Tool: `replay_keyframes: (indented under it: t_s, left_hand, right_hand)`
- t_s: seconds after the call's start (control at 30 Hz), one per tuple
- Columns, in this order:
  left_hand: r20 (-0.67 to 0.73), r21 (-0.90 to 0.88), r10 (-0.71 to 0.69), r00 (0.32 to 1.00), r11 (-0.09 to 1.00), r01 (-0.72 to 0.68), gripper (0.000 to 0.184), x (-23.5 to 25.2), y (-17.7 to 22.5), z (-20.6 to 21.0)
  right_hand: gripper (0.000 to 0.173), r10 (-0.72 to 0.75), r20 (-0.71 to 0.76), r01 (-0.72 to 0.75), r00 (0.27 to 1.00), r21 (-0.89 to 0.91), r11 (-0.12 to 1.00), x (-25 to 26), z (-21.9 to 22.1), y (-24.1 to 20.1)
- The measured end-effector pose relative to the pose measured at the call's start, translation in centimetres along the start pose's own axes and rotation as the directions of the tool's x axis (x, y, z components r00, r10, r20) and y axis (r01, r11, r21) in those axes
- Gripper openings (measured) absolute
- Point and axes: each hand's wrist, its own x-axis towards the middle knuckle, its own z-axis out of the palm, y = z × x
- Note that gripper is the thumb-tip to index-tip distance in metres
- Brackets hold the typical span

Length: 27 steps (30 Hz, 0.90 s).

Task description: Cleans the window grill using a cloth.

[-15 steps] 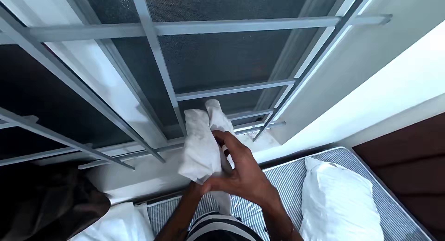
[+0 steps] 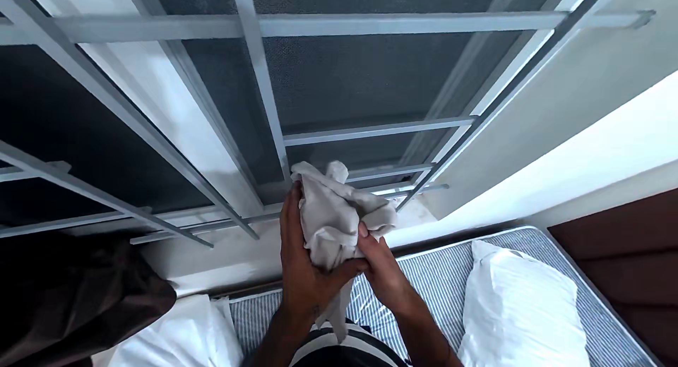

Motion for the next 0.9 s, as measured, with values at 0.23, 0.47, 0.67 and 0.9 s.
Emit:
replay_keyframes:
  t_s: [0.23, 0.47, 0.67, 0.9]
  left_hand:
    - [-0.076, 0.113, 0.276, 0.958, 0.957, -0.267, 0.047, -0.3, 0.3, 0.1]
    - [-0.044, -0.311, -0.074, 0.996, 0.949, 0.057, 0.017, -0.2, 0.0, -0.5]
    - [0.004, -0.489, -0.34, 0.94, 0.82, 0.298, 0.026, -0.7, -0.5, -0.7]
    - [0.078, -0.326, -0.105, 0.991, 0.937, 0.125, 0.066, -1.6, 0.1, 0.1]
  right_hand:
    - [0.026, -0.153, -0.036, 0.153, 0.988, -0.011, 0.988, 0.9, 0.5, 0.9]
    - [0.037, -0.034, -0.236, -0.006, 0.971, -0.168, 0.986, 0.9, 0.8, 0.5]
    - [0.035, 0.017, -0.345, -0.086, 0.938, -0.187, 0.979, 0.6, 0.4, 1.5]
    - [0.024, -0.18, -0.255, 0.093, 0.95, -0.319, 0.943, 0.8, 1.6, 2.0]
